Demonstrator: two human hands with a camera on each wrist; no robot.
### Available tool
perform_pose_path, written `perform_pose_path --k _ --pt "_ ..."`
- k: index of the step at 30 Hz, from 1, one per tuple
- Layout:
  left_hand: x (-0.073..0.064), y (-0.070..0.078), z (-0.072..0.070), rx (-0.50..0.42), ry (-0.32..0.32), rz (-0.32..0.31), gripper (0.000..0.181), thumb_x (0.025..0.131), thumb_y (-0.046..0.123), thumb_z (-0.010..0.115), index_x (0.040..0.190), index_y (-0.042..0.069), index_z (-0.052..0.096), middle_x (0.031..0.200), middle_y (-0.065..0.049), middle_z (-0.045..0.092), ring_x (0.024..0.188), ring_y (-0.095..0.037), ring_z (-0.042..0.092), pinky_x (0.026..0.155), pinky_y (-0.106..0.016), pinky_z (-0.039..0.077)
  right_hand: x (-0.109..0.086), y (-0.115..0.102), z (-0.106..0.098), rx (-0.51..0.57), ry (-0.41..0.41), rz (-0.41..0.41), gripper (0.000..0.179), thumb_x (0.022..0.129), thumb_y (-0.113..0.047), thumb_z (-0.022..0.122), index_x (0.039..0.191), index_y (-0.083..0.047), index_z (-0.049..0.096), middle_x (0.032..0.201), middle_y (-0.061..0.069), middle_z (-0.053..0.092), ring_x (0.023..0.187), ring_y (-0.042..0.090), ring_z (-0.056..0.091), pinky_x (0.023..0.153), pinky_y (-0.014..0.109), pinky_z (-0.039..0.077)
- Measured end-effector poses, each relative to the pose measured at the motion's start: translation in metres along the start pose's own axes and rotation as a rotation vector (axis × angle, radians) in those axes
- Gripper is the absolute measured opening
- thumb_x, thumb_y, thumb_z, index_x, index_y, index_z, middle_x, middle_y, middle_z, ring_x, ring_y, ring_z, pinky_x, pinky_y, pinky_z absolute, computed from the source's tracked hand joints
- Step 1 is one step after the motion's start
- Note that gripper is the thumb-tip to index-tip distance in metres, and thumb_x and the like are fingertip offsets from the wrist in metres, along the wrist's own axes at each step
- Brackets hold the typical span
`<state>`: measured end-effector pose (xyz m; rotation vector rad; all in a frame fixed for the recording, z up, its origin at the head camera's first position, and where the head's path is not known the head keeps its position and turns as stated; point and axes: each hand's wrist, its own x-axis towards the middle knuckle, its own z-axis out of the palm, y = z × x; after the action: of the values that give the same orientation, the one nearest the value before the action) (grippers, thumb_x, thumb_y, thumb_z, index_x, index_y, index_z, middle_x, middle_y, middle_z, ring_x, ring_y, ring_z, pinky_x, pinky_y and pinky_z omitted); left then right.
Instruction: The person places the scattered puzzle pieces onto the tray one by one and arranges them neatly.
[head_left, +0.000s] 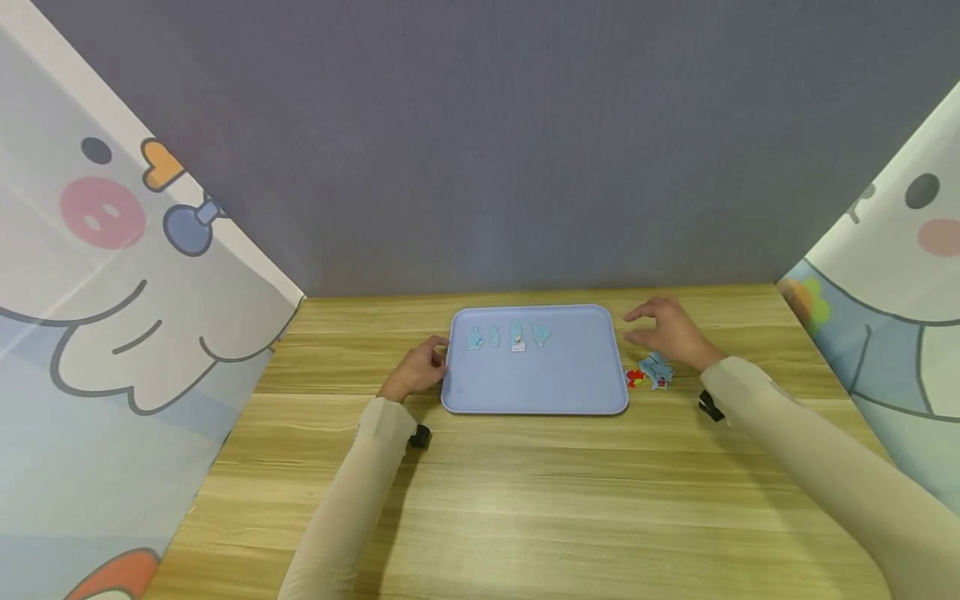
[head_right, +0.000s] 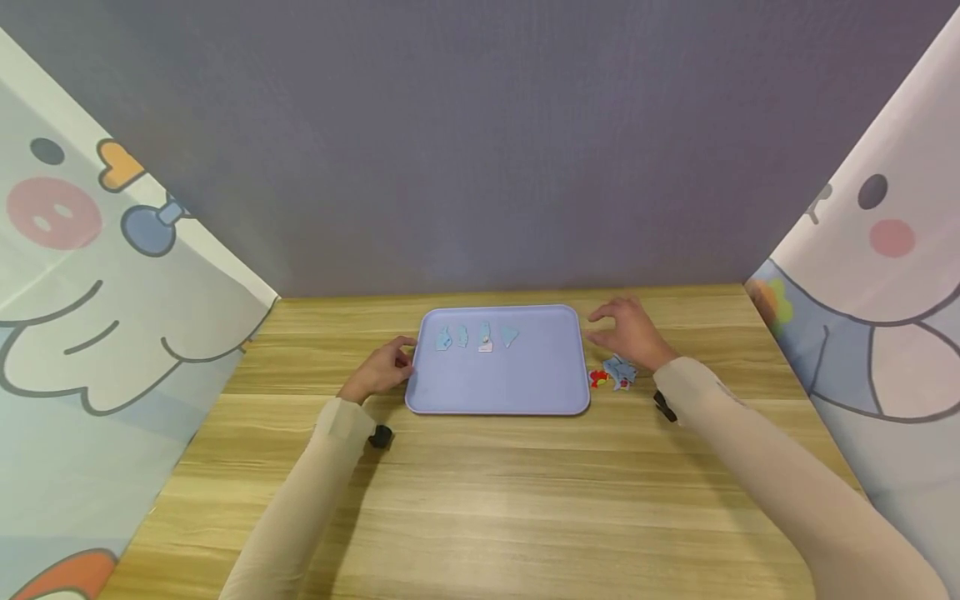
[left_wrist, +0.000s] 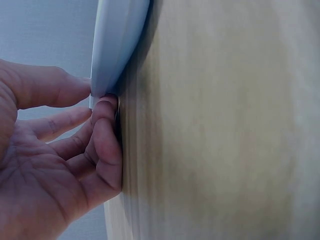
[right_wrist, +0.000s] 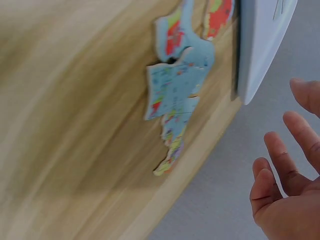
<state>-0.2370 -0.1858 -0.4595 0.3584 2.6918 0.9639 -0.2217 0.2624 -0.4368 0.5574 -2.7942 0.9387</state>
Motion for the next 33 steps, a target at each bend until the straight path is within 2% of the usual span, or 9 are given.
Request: perform_pose_path --k 11,16,21,33 --pt "0.001 -0.002 0.001 0.003 -0.003 -0.011 0.05 0.086 0.004 0.061 0.134 0.003 0.044 0.092 -0.012 0.06 0.08 -0.023 0.057 0.07 -0.034 0.048 -0.014 0.006 -0.003 0.003 -0.041 0.067 0.031 0.08 -0.012 0.076 0.105 0.004 0.067 0.106 0.023 0.059 0.095 0.041 0.043 0.078 0.05 0.037" --pt "0.0 -0.001 0.002 0.007 -0.004 -0.02 0.051 0.087 0.005 0.061 0.134 0.004 0.044 0.093 -0.012 0.06 0.08 -0.023 0.057 0.071 -0.034 0.049 -0.022 0.012 -0.003 -0.013 -0.026 0.061 0.03 0.078 -0.011 0.077 0.104 0.003 0.068 0.103 0.023 0.061 0.092 0.039 0.043 0.075 0.047 0.038" --pt "0.0 -0.001 0.002 0.005 -0.004 -0.022 0.051 0.087 0.005 0.061 0.135 0.004 0.044 0.094 -0.012 0.06 0.081 -0.023 0.057 0.071 -0.035 0.049 -0.029 0.018 -0.003 -0.034 -0.017 0.058 0.031 0.077 -0.01 0.078 0.103 0.004 0.068 0.101 0.023 0.061 0.09 0.038 0.045 0.076 0.047 0.035" --pt "0.001 -0.001 0.002 0.015 -0.003 -0.001 0.051 0.087 0.004 0.062 0.134 0.003 0.044 0.093 -0.012 0.061 0.08 -0.023 0.058 0.071 -0.035 0.049 -0.04 0.024 -0.005 -0.036 -0.029 0.065 0.034 0.074 -0.008 0.08 0.102 0.005 0.068 0.1 0.023 0.063 0.087 0.035 0.044 0.071 0.04 0.033"
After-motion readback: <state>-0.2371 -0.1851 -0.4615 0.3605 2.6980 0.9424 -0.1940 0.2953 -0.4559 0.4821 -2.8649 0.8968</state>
